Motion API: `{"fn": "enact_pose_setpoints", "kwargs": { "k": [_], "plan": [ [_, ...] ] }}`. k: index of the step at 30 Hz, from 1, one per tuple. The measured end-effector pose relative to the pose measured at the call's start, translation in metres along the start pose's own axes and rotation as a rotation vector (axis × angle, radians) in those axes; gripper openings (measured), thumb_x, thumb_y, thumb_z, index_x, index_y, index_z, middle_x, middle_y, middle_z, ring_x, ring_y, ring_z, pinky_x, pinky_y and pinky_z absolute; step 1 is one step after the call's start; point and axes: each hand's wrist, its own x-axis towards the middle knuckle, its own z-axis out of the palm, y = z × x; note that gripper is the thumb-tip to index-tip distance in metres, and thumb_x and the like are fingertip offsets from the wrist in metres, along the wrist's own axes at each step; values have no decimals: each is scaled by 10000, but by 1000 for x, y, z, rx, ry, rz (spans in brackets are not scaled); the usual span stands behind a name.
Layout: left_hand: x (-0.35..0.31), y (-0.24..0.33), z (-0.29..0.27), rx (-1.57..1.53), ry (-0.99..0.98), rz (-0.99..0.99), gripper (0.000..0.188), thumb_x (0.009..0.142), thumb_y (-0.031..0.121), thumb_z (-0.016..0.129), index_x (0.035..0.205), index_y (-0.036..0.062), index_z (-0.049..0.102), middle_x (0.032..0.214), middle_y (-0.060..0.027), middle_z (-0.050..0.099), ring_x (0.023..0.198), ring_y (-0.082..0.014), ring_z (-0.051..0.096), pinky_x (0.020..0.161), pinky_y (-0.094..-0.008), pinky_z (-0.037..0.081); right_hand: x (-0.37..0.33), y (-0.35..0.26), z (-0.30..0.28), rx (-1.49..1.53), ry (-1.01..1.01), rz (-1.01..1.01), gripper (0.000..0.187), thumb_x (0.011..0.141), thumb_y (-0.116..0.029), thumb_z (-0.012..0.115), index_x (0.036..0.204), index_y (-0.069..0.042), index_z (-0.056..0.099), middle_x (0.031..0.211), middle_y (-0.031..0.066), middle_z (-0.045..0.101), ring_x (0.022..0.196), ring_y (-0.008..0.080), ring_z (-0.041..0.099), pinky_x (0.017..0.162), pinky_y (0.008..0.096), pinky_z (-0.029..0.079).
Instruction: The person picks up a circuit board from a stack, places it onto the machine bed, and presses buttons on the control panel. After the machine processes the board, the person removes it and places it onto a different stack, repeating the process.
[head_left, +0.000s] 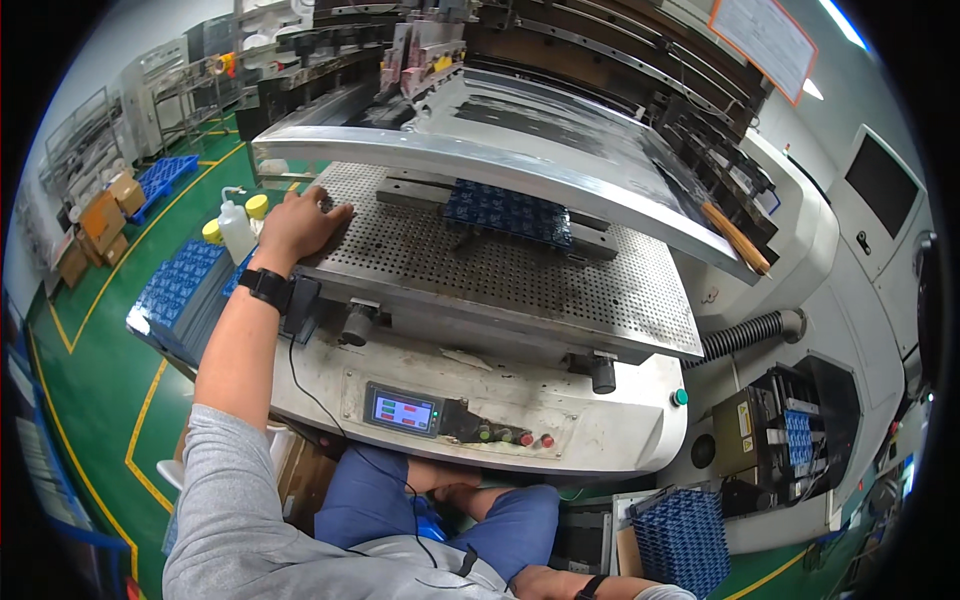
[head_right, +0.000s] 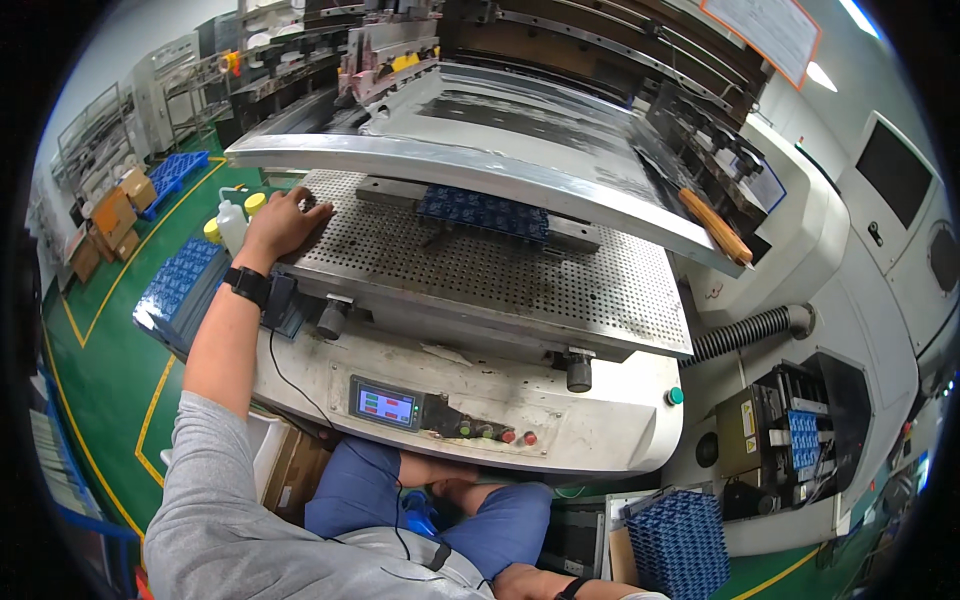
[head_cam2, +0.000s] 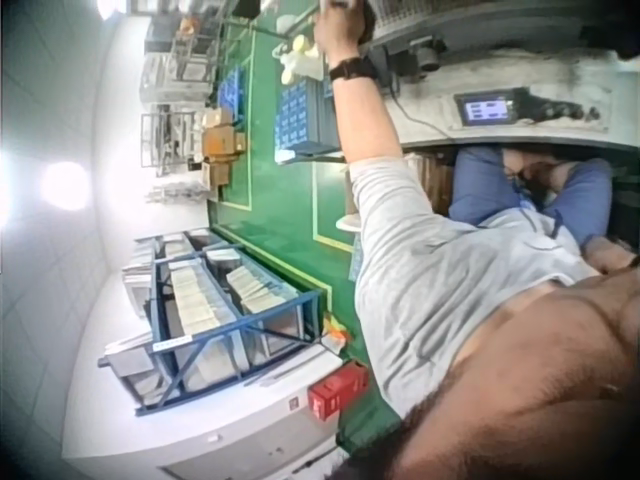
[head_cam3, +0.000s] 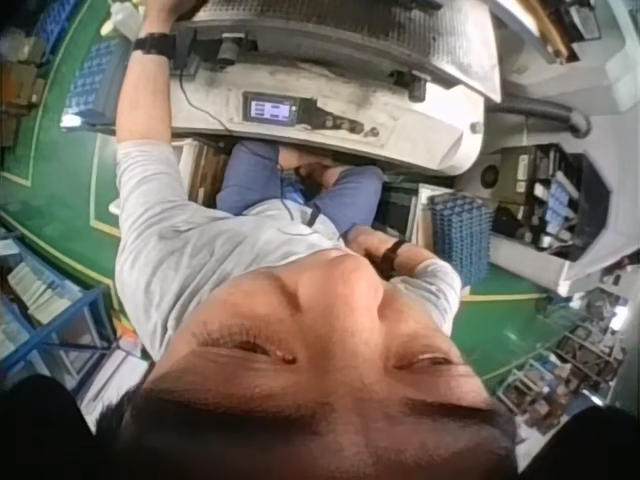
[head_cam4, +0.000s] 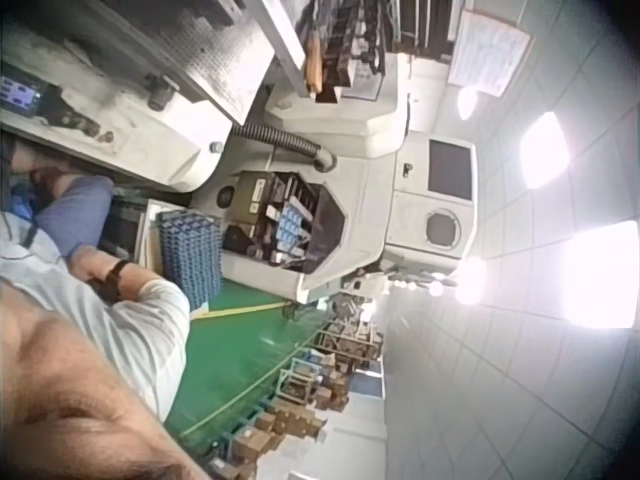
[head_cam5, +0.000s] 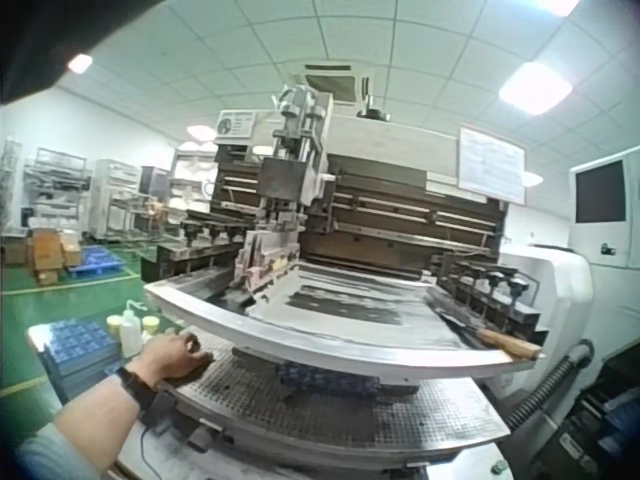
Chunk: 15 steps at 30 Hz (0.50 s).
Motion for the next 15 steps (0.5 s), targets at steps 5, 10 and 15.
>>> {"fn": "enact_pose_setpoints", "kwargs": {
  "k": [5, 10, 15],
  "plan": [
    [1, 0, 2, 33, -25, 5, 708, 1003, 666, 607, 1358, 60, 689, 1296, -301, 684, 1206, -457, 670, 1058, -481, 529, 10, -12, 1, -39, -50, 30, 323, 870, -380, 742, 1039, -121, 838, 1171, 175, 775, 1099, 346, 738, 886, 431, 584],
    [1, 1, 1, 2, -12, -15, 716, 953, 694, 641, 1352, 102, 700, 1337, -303, 665, 1200, -458, 682, 1050, -501, 539, -28, -23, -18, -66, 8, -136, 389, 975, -287, 533, 1166, -69, 792, 1182, 195, 774, 1162, 404, 715, 961, 495, 568],
    [-3, 3, 0, 12, -22, 5, 680, 1002, 679, 603, 1325, 90, 708, 1289, -314, 674, 1212, -461, 669, 1060, -474, 527, -34, -39, -30, -153, -49, -138, 405, 992, -288, 512, 1190, -67, 788, 1211, 194, 770, 1173, 396, 717, 973, 497, 566]
  ]
}}
